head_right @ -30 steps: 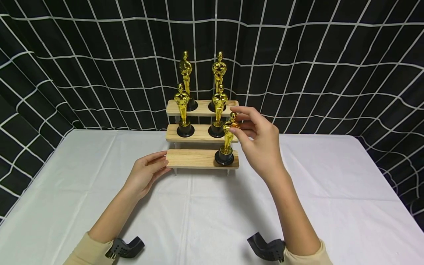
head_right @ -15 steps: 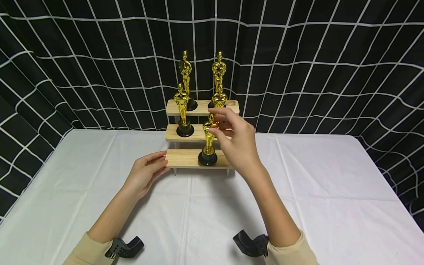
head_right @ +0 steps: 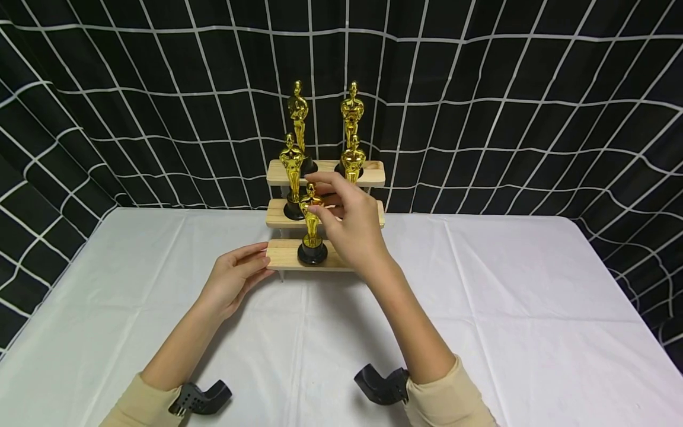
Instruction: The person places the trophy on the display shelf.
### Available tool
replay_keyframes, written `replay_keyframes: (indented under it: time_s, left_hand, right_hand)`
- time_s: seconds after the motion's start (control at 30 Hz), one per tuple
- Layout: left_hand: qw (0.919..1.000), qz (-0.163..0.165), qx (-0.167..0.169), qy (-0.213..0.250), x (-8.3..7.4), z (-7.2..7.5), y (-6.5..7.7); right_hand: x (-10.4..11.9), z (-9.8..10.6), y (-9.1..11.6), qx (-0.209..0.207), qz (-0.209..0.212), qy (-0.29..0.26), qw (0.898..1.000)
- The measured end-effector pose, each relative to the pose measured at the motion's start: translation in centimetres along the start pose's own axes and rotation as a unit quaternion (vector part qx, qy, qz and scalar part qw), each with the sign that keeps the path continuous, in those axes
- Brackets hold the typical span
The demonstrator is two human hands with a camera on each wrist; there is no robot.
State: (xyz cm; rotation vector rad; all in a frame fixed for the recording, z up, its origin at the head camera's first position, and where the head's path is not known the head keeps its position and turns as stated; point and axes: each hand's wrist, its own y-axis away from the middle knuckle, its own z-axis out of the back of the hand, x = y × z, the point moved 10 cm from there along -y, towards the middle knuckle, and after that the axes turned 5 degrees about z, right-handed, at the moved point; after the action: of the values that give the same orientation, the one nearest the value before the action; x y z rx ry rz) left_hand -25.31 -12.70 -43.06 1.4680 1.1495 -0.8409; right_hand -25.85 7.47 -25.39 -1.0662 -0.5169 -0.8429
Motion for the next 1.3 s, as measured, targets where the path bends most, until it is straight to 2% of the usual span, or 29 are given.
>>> replay_keyframes:
  time_s: [0.7,1.0,1.3]
  left_hand:
    - [1.0,0.004,-0.001,-0.001,0.1,0.1,0.0]
    - [1.0,0.003,0.0,-0.001,0.0,0.0,0.1]
    - [1.0,0.003,0.001,-0.002,0.1,0.0,0.0]
  right_hand:
    - [-0.4,-2.6,-0.6,0.02,0.01,-0.012,1.0]
    - [-0.5,-2.5,-0.4,0.013,0.018,-0.017,1.0]
    - [-0.6,-1.5,0.1,0.007,0.014,-0.034,0.999]
